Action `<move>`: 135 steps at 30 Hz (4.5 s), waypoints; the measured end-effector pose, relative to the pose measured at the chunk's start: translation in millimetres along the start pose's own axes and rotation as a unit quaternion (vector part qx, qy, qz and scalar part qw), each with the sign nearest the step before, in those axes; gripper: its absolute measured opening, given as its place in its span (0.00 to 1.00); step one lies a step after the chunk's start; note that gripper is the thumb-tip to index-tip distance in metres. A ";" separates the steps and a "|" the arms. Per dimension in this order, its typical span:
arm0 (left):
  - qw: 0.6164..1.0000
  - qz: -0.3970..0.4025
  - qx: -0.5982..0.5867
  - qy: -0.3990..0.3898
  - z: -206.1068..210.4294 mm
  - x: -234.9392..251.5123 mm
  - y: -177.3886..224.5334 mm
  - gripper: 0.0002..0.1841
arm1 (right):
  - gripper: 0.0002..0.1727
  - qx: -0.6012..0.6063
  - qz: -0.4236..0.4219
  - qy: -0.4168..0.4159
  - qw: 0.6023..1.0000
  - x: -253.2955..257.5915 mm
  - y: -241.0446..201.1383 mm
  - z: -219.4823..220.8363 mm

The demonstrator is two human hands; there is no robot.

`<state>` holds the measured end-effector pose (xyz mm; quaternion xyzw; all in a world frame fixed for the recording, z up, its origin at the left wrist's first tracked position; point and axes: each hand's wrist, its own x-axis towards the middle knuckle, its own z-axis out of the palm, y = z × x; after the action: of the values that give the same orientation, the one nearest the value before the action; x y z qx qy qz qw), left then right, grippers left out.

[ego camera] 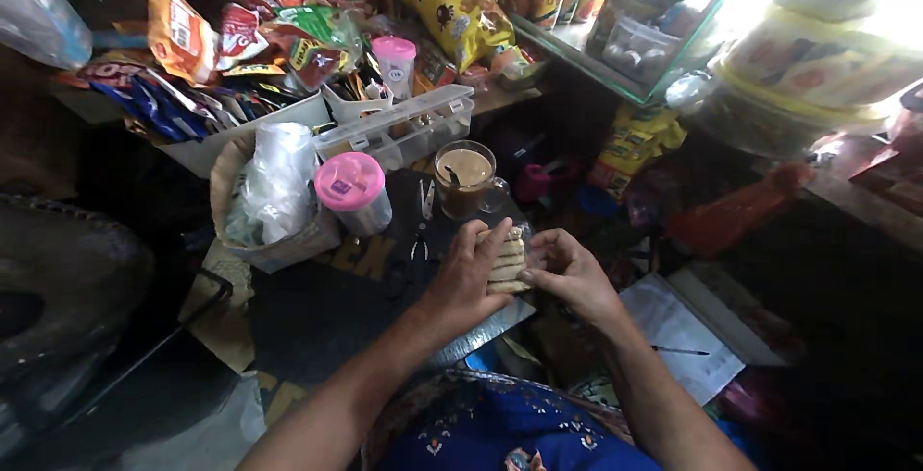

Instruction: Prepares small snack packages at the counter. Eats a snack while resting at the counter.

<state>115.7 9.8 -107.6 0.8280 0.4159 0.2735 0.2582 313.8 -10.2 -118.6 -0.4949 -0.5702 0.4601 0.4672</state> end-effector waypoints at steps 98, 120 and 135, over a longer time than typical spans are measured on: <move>0.968 0.029 -0.151 -0.200 -25.4 15.6 -30.1 0.19 | 0.17 -0.424 -0.312 -0.098 0.844 162.8 -82.9 10.4; 0.965 0.008 -0.147 -0.216 -28.6 16.8 -27.2 0.19 | 0.16 -0.321 -0.301 -0.074 0.895 163.1 -65.0 4.2; 0.962 -0.006 -0.168 -0.216 -29.7 15.5 -26.5 0.18 | 0.17 -0.001 -0.211 -0.039 0.977 143.3 -33.0 -1.6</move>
<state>89.2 42.5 -100.0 0.8098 0.3031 0.1524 0.4787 300.3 129.5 -74.7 -0.3457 -0.6804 0.3696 0.5301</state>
